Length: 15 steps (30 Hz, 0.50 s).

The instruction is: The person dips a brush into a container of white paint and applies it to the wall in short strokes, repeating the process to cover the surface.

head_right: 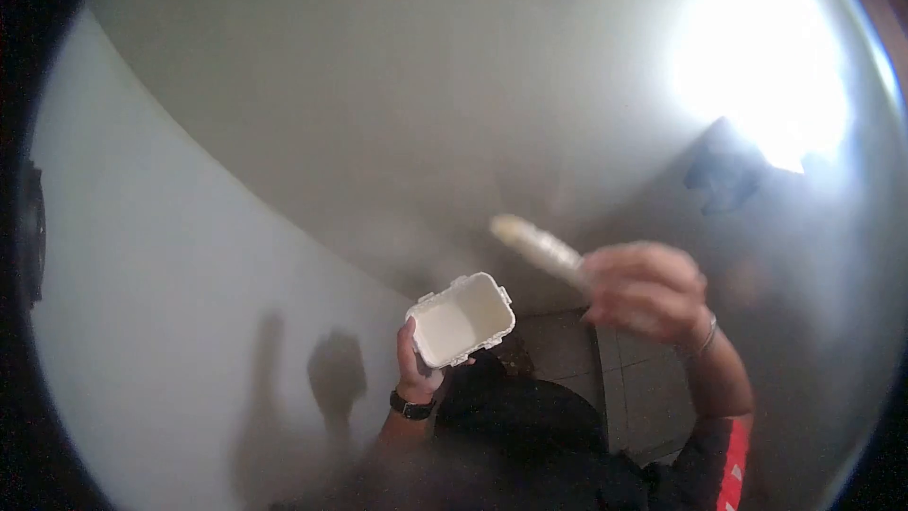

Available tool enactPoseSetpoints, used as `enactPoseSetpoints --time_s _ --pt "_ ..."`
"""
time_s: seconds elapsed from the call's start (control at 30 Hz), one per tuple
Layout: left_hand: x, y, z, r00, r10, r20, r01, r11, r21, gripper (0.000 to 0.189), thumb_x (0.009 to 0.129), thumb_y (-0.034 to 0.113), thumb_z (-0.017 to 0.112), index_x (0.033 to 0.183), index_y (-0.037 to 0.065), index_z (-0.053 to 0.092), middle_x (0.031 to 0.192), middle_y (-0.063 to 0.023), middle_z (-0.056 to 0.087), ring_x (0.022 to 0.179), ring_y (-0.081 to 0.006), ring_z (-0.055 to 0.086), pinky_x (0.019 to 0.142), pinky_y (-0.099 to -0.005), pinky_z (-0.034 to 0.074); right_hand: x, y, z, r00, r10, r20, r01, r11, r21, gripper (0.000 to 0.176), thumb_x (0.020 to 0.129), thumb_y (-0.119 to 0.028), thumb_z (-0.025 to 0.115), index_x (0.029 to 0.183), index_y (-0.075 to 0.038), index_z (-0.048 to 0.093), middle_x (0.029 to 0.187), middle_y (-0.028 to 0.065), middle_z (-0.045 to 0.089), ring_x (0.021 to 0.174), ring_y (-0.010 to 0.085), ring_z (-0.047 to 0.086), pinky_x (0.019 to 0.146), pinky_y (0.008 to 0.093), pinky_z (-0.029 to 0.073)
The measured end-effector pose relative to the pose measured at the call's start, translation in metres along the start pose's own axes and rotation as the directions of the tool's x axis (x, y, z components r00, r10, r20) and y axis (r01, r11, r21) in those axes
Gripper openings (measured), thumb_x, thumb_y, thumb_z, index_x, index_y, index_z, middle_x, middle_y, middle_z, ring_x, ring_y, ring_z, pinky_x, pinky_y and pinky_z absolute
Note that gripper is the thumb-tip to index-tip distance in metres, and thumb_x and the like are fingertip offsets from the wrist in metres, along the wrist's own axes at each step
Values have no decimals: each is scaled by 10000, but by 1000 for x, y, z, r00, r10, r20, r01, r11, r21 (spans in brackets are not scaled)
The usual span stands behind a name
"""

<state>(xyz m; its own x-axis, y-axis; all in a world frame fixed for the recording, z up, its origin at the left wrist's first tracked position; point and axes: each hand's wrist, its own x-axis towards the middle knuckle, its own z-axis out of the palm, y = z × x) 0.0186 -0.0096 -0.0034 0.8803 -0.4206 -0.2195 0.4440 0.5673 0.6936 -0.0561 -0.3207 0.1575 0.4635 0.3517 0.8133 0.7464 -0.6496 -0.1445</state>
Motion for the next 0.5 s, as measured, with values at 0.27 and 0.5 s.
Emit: enactPoseSetpoints --time_s 0.27,0.5 --pt "5 6 -14 998 -57 39 55 998 43 549 965 381 425 1374 23 349 1320 -145 496 1175 -261 536 949 -390 483 -12 5 85 889 -250 385 114 933 343 242 765 -171 668 1001 -117 657 1093 88 628 986 231 652 821 332 573" --pt "9 2 -19 998 -5 58 -2 992 123 506 971 371 422 1350 38 376 1294 -135 510 1167 -245 536 980 -385 444 -3 18 107 771 -395 500 206 897 390 296 721 -135 655 1014 -89 656 1098 102 621 1011 260 642 822 336 571"
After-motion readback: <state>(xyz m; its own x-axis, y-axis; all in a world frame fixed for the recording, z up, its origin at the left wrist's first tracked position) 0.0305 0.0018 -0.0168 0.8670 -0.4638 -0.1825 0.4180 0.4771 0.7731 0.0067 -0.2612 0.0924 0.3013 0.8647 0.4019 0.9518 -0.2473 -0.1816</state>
